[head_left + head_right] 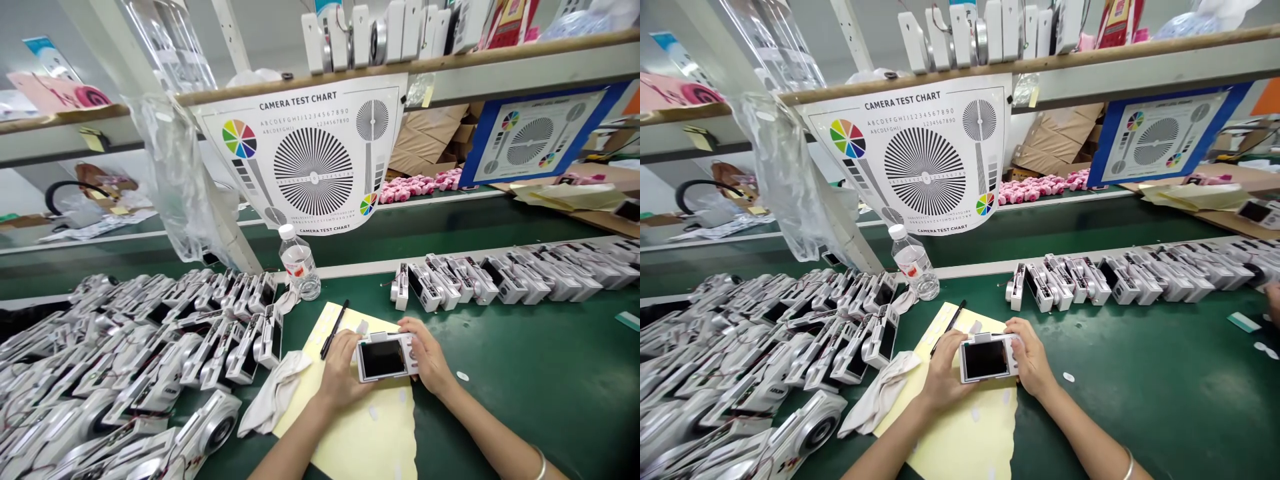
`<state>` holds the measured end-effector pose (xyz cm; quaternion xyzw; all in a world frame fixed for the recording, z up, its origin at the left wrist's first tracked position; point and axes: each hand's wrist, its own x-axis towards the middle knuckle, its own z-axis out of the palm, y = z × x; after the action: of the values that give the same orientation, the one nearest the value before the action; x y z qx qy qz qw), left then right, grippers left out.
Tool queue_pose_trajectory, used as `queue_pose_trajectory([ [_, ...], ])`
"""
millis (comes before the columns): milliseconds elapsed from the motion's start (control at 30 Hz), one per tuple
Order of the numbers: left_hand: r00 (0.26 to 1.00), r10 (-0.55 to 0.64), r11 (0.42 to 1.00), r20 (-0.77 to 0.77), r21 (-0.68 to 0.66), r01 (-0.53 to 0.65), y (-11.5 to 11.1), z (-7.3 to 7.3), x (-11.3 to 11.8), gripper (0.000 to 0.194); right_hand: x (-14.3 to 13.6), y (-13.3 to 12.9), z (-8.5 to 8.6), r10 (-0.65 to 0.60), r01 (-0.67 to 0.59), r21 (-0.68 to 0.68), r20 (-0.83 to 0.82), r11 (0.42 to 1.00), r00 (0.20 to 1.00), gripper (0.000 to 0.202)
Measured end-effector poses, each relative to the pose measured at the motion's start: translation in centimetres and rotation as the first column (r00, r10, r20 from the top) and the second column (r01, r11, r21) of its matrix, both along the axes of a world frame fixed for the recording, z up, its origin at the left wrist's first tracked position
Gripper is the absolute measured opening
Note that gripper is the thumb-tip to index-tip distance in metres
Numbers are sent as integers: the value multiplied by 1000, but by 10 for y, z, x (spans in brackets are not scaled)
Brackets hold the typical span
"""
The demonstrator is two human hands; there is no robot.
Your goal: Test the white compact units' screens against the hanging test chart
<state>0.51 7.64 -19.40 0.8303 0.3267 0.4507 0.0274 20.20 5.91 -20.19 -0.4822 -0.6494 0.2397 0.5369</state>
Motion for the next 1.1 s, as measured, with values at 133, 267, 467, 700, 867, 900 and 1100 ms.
queue_pose_trajectory([
  [133, 1000, 11, 1000, 0, -6, -11, 0, -1, -1, 59, 0, 0, 0, 9, -9, -11, -13, 1000, 1000, 41],
  [267, 1000, 24, 999, -10, -39, -24, 1, 0, -1, 62, 0, 0, 1, 21, -23, -38, -48, 999, 999, 45],
  [467, 998, 37, 992, -45, -117, -43, 1, -2, -3, 68, -1, -2, 4, 16, -25, -86, -104, 996, 994, 41],
  [700, 998, 36, 989, -55, -140, -43, 2, -5, -4, 69, 0, -1, 1, 18, -34, -113, -134, 993, 991, 40],
  [867, 998, 33, 989, -53, -143, -40, 2, -4, -4, 69, 0, -1, 1, 19, -35, -119, -139, 992, 990, 39],
  [900, 998, 32, 989, -53, -143, -40, 2, -4, -4, 69, -1, -1, 2, 18, -35, -119, -138, 992, 990, 39],
  [1100, 998, 28, 989, -52, -144, -35, 2, -7, -5, 69, -1, -1, 0, 15, -29, -111, -120, 993, 993, 38],
])
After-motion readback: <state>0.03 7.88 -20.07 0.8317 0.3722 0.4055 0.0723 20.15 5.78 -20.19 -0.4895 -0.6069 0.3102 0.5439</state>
